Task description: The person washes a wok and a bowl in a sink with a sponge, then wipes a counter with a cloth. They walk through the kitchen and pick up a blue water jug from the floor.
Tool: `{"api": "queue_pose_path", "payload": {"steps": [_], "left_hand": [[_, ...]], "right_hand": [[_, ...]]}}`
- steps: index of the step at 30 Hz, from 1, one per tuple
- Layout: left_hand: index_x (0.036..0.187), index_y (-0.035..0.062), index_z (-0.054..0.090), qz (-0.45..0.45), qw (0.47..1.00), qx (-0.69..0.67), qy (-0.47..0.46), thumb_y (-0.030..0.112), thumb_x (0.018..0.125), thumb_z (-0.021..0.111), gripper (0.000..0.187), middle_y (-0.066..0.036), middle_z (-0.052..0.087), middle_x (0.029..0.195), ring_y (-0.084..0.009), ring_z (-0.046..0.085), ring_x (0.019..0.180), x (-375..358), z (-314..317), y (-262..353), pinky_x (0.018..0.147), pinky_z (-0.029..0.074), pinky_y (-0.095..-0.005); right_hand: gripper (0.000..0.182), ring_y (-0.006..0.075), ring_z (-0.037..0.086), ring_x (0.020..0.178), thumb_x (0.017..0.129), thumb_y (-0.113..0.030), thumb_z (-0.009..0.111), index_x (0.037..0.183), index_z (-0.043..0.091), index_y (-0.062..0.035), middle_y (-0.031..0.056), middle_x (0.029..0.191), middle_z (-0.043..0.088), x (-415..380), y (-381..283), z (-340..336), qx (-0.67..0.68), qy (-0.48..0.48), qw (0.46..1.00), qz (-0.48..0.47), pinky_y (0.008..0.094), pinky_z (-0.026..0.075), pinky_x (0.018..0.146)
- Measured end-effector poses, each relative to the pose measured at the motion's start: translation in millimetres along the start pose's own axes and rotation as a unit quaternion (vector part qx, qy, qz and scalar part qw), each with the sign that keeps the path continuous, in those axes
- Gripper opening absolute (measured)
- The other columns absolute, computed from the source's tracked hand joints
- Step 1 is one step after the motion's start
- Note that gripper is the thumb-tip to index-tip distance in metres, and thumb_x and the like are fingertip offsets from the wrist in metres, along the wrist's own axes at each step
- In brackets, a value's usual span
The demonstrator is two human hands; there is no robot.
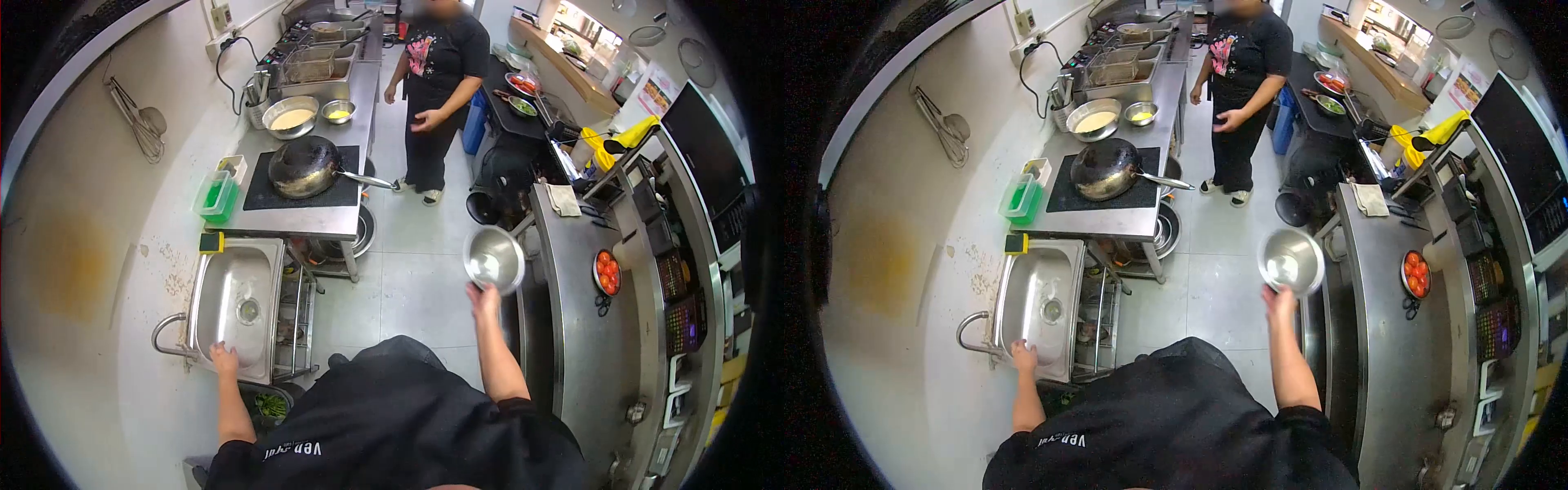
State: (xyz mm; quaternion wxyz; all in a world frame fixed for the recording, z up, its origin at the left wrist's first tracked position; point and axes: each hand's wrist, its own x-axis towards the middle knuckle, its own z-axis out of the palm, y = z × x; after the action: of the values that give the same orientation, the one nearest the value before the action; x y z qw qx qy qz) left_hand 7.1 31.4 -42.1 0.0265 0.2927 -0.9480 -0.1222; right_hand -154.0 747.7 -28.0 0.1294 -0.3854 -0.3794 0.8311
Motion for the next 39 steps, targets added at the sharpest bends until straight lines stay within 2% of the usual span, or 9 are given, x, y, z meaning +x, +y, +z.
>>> {"api": "queue_pose_path", "payload": {"steps": [2,8,15,20,27,29,31,35,39], "left_hand": [[0.114,-0.0036,0.055,-0.007,0.999,-0.007,0.042,0.015,0.073,0.069,0.047,-0.027,0.046,0.121,-0.0396,0.042,0.115,21,5,-14,0.1,0.035,-0.0433],[0.126,-0.0095,0.038,-0.05,0.996,-0.028,0.069,0.016,0.075,0.067,0.064,-0.031,0.04,0.128,-0.041,0.04,0.12,64,-2,-40,0.103,0.032,-0.0431],[0.128,-0.0123,0.033,-0.08,0.993,-0.012,0.084,0.018,0.077,0.065,0.067,-0.032,0.035,0.131,-0.0434,0.034,0.124,106,7,-71,0.105,0.029,-0.0434],[0.128,-0.0145,0.032,-0.168,0.976,-0.046,0.134,0.022,0.078,0.064,0.07,-0.033,0.035,0.132,-0.0435,0.031,0.127,108,8,-80,0.108,0.023,-0.0441],[0.129,-0.0149,0.033,-0.228,0.973,-0.032,-0.021,0.049,0.078,0.06,0.086,-0.033,0.031,0.136,-0.0429,0.029,0.129,116,29,-125,0.109,0.02,-0.0462],[0.13,-0.014,0.032,-0.186,0.981,0.0,0.06,0.049,0.079,0.06,0.086,-0.033,0.029,0.137,-0.0447,0.026,0.13,118,62,-150,0.11,0.018,-0.0487],[0.131,-0.0147,0.03,-0.185,0.98,-0.039,0.055,0.049,0.08,0.058,0.086,-0.034,0.026,0.138,-0.0453,0.024,0.13,118,66,-156,0.11,0.016,-0.0493],[0.132,-0.0155,0.027,-0.218,0.973,-0.01,0.077,0.048,0.079,0.057,0.088,-0.034,0.024,0.139,-0.0436,0.018,0.133,104,13,-96,0.111,0.012,-0.0478],[0.131,-0.0202,0.019,-0.241,0.934,-0.121,0.236,0.035,0.079,0.063,0.087,-0.039,0.02,0.137,-0.0436,0.012,0.134,105,-13,-60,0.111,0.011,-0.0474]], "right_hand": [[0.037,0.0315,0.065,0.083,0.086,-0.018,0.039,0.112,0.047,0.0079,0.022,0.098,0.06,-33,24,51,-0.088,-0.108,0.99,0.029,0.0366,0.058,0.064],[0.039,0.0289,0.066,0.08,0.086,-0.018,0.042,0.113,0.047,0.0101,0.023,0.1,0.06,-115,80,170,-0.255,-0.286,0.907,0.173,0.035,0.058,0.065],[0.039,0.0289,0.068,0.069,0.087,-0.018,0.047,0.109,0.048,0.0139,0.0244,0.086,0.064,-215,124,263,-0.363,-0.416,0.791,0.262,0.0335,0.059,0.058],[0.039,0.0281,0.068,0.069,0.087,-0.019,0.049,0.104,0.05,0.0165,0.0258,0.085,0.063,-254,165,295,-0.393,-0.489,0.723,0.288,0.0332,0.059,0.057],[0.044,0.0317,0.067,0.07,0.085,-0.019,0.053,0.106,0.047,0.0196,0.0282,0.088,0.062,-284,220,320,-0.434,-0.527,0.658,0.318,0.0361,0.059,0.059],[0.046,0.0323,0.067,0.07,0.085,-0.02,0.054,0.106,0.046,0.0203,0.0291,0.088,0.062,-290,236,325,-0.448,-0.518,0.65,0.329,0.036,0.059,0.059],[0.045,0.0305,0.067,0.068,0.087,-0.017,0.048,0.109,0.043,0.0227,0.0311,0.087,0.062,-298,252,330,-0.474,-0.512,0.642,0.318,0.0343,0.059,0.055],[0.042,0.0301,0.067,0.067,0.088,-0.015,0.048,0.107,0.044,0.022,0.0295,0.087,0.062,-303,287,329,-0.479,-0.518,0.622,0.339,0.034,0.059,0.054],[0.042,0.0306,0.067,0.069,0.088,-0.015,0.049,0.108,0.044,0.0215,0.029,0.089,0.061,-311,299,332,-0.483,-0.51,0.615,0.359,0.0324,0.059,0.054]]}}
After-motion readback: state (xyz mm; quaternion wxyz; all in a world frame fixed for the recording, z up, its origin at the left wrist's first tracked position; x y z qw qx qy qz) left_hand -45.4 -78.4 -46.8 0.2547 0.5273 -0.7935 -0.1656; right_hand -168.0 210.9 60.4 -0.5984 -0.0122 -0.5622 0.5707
